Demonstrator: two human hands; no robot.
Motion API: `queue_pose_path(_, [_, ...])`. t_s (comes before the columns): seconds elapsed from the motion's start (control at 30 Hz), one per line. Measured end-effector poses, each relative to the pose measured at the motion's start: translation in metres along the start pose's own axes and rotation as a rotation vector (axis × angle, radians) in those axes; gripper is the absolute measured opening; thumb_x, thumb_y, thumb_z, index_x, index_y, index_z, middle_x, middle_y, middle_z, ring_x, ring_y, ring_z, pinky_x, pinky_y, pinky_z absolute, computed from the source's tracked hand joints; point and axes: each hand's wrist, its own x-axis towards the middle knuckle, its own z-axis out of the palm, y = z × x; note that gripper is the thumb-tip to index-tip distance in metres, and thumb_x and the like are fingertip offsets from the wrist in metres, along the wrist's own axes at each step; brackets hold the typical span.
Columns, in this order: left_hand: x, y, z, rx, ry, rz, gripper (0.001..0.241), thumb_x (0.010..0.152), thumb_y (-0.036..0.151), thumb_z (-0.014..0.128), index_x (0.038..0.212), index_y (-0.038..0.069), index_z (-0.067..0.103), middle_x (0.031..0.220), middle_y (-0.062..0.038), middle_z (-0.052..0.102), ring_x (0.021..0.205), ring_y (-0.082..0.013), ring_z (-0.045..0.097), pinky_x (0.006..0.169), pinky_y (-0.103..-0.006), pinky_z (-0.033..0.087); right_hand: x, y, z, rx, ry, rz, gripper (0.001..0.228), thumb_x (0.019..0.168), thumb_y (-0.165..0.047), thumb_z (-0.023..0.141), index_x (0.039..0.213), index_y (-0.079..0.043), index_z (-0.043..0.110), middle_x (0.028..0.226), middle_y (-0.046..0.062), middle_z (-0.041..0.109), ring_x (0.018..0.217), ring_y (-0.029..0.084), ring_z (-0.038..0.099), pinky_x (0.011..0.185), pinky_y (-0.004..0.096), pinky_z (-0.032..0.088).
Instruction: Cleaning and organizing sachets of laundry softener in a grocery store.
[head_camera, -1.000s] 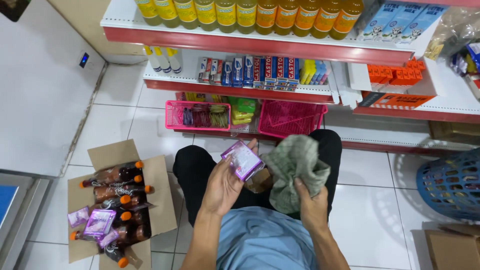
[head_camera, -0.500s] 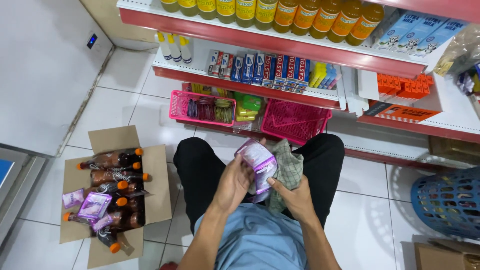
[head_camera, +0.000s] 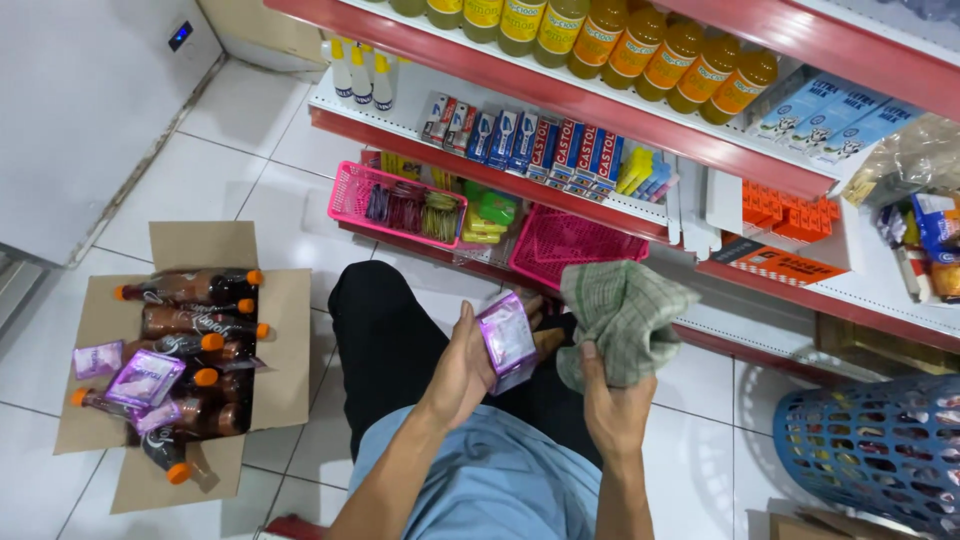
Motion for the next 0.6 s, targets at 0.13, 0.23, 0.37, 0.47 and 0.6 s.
queue_pose_path(0.13, [0.0, -0.042, -0.032, -0.139, -0.135, -0.018, 0.084, 0.105, 0.061, 0.027, 0.16, -0.003, 0.031, 0.158, -0.017, 0.047, 0.143, -0.0275, 0.049, 0.118, -0.0406, 0.04, -0.001, -0.039, 0.025, -0.205, -0.156, -0.252, 0.046, 0.087, -0.008, 0.076, 0.13, -0.001, 0.058, 0.125, 0.015, 0.068, 0.114, 0.026, 0.07, 0.099, 0.035, 0.053])
queue_pose_path(0.23, [0.005, -0.037, -0.039, -0.065, -0.021, 0.017, 0.075, 0.113, 0.05, 0.038, 0.17, 0.004, 0.023, 0.152, -0.009, 0.05, 0.131, -0.0217, 0.05, 0.114, -0.0432, 0.039, -0.003, -0.055, 0.05, -0.5, -0.32, -0.571, 0.078, 0.056, -0.007, 0.083, 0.132, -0.006, 0.063, 0.142, 0.027, 0.055, 0.132, 0.046, 0.051, 0.106, 0.05, 0.04])
queue_pose_path(0.37, [0.003, 0.013, -0.017, -0.31, -0.119, 0.089, 0.081, 0.101, 0.063, 0.032, 0.155, 0.002, 0.036, 0.152, -0.011, 0.052, 0.137, -0.0244, 0.053, 0.115, -0.0405, 0.044, -0.026, -0.026, 0.051, -0.388, -0.397, -0.414, 0.079, 0.061, 0.001, 0.083, 0.136, -0.014, 0.064, 0.147, 0.015, 0.057, 0.141, 0.036, 0.051, 0.113, 0.046, 0.042])
queue_pose_path(0.47, [0.0, 0.006, -0.028, -0.399, -0.186, 0.08, 0.089, 0.103, 0.071, 0.03, 0.153, -0.001, 0.046, 0.15, -0.014, 0.054, 0.133, -0.0257, 0.054, 0.113, -0.0412, 0.044, -0.03, -0.03, 0.047, -0.36, -0.476, -0.373, 0.082, 0.058, 0.008, 0.08, 0.136, -0.013, 0.065, 0.148, 0.016, 0.057, 0.143, 0.036, 0.05, 0.114, 0.045, 0.042])
queue_pose_path(0.6, [0.0, -0.022, -0.025, -0.372, -0.165, 0.073, 0.076, 0.11, 0.063, 0.032, 0.158, 0.005, 0.044, 0.149, -0.014, 0.053, 0.136, -0.0283, 0.05, 0.117, -0.0439, 0.041, -0.016, -0.033, 0.05, -0.328, -0.395, -0.324, 0.077, 0.066, 0.011, 0.08, 0.138, -0.01, 0.063, 0.151, 0.022, 0.052, 0.143, 0.039, 0.047, 0.115, 0.046, 0.039])
